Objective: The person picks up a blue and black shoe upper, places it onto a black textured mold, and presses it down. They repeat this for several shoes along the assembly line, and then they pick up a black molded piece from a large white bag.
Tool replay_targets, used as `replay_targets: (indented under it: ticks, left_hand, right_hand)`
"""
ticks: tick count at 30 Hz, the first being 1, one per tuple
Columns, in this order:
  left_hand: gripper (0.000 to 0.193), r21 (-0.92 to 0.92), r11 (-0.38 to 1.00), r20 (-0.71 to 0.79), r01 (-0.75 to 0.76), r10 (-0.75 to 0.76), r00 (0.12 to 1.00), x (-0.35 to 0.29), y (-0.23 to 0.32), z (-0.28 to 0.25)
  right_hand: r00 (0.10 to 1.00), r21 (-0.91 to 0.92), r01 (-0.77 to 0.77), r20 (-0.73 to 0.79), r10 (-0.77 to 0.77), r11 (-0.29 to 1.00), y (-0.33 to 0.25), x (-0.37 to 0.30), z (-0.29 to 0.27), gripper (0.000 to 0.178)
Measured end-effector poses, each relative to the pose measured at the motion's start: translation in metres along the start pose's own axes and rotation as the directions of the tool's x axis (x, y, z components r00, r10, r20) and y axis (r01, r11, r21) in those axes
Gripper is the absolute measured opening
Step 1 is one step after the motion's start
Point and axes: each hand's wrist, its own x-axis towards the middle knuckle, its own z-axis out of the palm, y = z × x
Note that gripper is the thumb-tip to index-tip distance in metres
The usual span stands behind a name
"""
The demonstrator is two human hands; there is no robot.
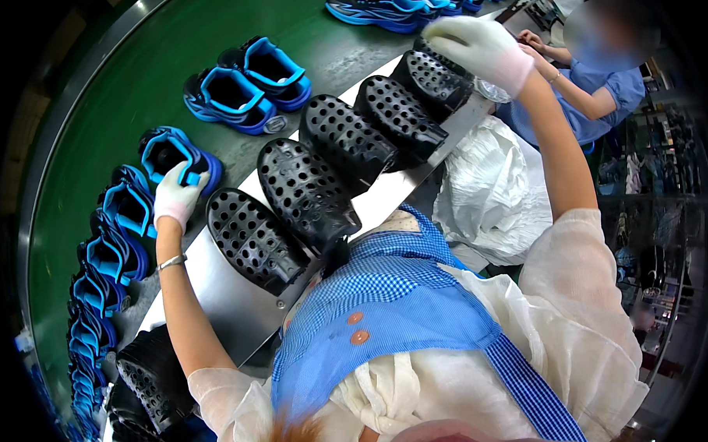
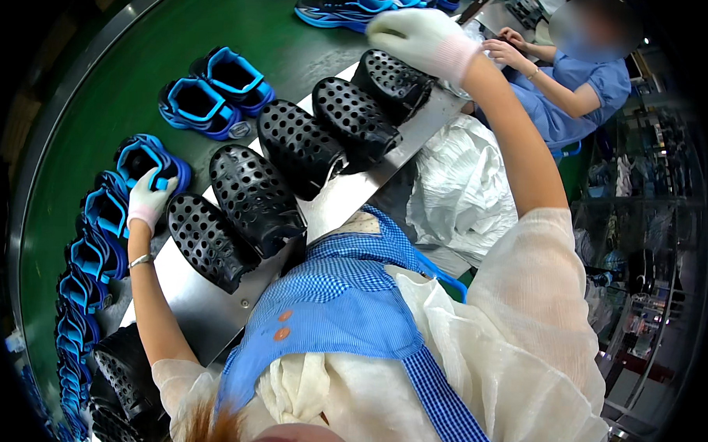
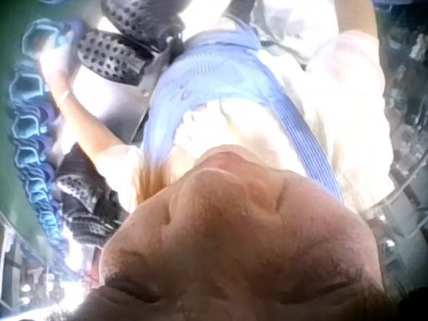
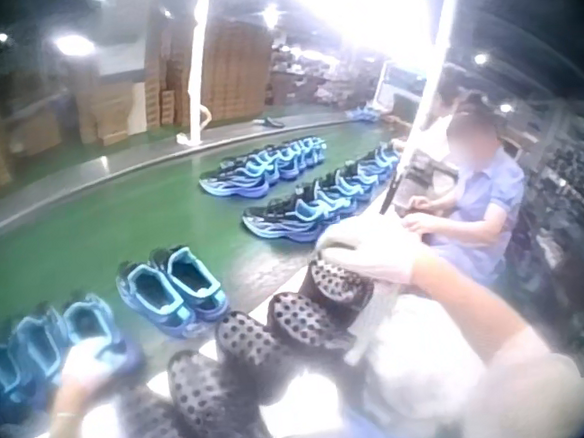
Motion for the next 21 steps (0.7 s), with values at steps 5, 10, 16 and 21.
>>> replay_targets:
  ticks: [5, 10, 16, 21]
  left_hand:
    - [0.051, 0.168, 0.985, -0.036, -0.048, 0.054, 0.998, -0.011, -0.006, -0.022]
    - [0.061, 0.408, 0.908, 0.068, -0.095, 0.073, 0.995, -0.024, 0.021, -0.041]
    - [0.054, 0.277, 0.928, -0.088, -0.248, 0.282, 0.955, -0.042, 0.069, -0.062]
    - [0.048, 0.21, 0.921, -0.104, -0.329, 0.355, 0.929, -0.04, 0.089, -0.059]
  right_hand:
    - [0.973, -0.082, -0.184, 0.13, 0.193, 0.98, 0.043, -0.061, 0.004, 0.033]
    - [0.977, 0.023, -0.179, 0.12, 0.175, 0.984, 0.079, -0.086, 0.042, 0.041]
    - [0.982, 0.038, -0.138, 0.137, 0.131, 0.99, 0.076, -0.077, 0.034, 0.035]
    - [0.961, 0.036, -0.199, 0.204, 0.188, 0.979, 0.061, -0.076, 0.003, 0.033]
